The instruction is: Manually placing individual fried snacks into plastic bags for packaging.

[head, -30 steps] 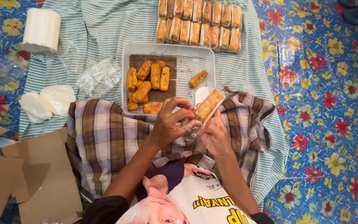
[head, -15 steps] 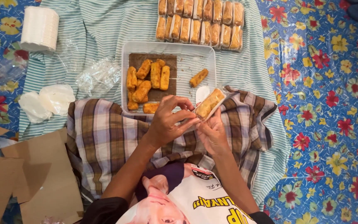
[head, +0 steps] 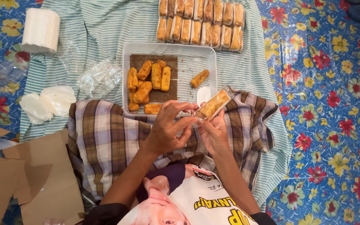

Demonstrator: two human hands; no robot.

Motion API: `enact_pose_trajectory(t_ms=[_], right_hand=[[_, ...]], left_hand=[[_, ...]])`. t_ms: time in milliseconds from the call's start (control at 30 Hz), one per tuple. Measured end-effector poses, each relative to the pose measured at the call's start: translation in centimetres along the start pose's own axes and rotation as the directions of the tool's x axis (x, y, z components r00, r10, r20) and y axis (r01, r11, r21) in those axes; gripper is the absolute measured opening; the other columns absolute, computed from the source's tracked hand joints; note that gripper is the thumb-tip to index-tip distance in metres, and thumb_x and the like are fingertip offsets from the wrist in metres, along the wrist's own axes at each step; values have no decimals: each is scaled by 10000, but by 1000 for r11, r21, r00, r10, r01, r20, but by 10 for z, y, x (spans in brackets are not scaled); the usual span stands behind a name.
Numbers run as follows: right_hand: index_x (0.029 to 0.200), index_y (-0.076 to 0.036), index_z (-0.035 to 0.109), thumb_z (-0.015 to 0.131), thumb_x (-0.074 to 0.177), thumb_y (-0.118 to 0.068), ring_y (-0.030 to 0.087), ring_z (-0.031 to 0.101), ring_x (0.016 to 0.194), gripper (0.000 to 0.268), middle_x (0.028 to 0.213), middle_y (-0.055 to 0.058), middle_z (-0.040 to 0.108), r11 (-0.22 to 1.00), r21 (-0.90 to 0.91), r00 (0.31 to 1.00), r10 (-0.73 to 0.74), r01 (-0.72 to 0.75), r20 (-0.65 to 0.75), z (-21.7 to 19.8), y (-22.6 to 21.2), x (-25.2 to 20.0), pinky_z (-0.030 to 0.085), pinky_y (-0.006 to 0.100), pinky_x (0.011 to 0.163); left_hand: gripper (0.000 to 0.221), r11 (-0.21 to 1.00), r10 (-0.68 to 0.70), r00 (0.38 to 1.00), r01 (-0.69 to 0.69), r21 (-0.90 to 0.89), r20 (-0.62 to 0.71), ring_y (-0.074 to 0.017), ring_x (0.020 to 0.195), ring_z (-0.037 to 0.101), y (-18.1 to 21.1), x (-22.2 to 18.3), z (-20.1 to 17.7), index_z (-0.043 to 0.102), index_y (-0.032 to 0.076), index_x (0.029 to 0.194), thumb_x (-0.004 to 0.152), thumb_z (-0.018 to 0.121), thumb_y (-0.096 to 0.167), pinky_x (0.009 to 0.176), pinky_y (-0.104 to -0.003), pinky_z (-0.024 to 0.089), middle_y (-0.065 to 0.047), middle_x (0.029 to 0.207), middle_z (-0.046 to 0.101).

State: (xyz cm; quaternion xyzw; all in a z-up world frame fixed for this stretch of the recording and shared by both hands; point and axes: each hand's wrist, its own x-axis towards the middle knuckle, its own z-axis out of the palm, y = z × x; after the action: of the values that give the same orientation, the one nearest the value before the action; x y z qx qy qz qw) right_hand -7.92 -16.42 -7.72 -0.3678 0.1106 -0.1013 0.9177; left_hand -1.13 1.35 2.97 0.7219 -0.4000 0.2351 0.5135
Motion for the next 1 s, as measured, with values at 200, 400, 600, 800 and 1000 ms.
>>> enact_pose_trajectory(t_ms=[200, 400, 600, 800, 1000], right_hand=[[1482, -208, 254, 549, 842, 209, 353, 603, 1239, 819, 1379, 164, 517, 1000, -13, 1000, -2, 2, -7, 12, -9, 0, 568, 483, 1002], [1488, -206, 270, 530, 837, 228, 340, 606, 1220, 824, 1405, 205, 518, 1000, -22, 1000, -13, 12, -25, 20, -10, -4, 564, 474, 1000], [1542, -247, 207, 522, 834, 244, 365, 586, 1256, 917, 1462, 224, 488, 1000, -12, 1000, -6, 6, -17, 26, -10, -6, 556, 449, 1000], [1569, -245, 176, 555, 843, 216, 330, 572, 1271, 941, 1498, 207, 459, 1000, 6, 999, -16, 17, -43, -1, 4, -2, 561, 425, 996], [1541, -225, 234, 517, 843, 194, 379, 548, 1324, 861, 1519, 203, 441, 996, 88, 998, 3, 2, -61, 27, -8, -8, 577, 397, 977]], left_hand=[[342, 999, -39, 999, 39, 8, 5, -294, 1131, 641, -3, -11, 6, 726, 119, 1159, 859, 797, 267, 1081, -509, 427, -115, 1292, 610], [284, 1000, -21, 1000, 21, 14, 2, -324, 1189, 631, 2, -12, 9, 716, 75, 1163, 910, 765, 194, 1118, -551, 379, -126, 1290, 626], [89, 998, 14, 998, -10, 60, -64, -270, 1129, 673, 0, -16, 17, 767, 106, 1016, 931, 757, 129, 1114, -529, 395, -94, 1239, 678], [78, 990, 89, 994, -81, 113, -68, -291, 1096, 687, -2, -22, 24, 747, 92, 977, 906, 766, 68, 1090, -585, 422, -110, 1240, 682], [30, 972, 144, 988, -132, 196, -48, -288, 1040, 694, -3, -22, 30, 726, 78, 921, 947, 730, 94, 1083, -604, 425, -118, 1228, 682]])
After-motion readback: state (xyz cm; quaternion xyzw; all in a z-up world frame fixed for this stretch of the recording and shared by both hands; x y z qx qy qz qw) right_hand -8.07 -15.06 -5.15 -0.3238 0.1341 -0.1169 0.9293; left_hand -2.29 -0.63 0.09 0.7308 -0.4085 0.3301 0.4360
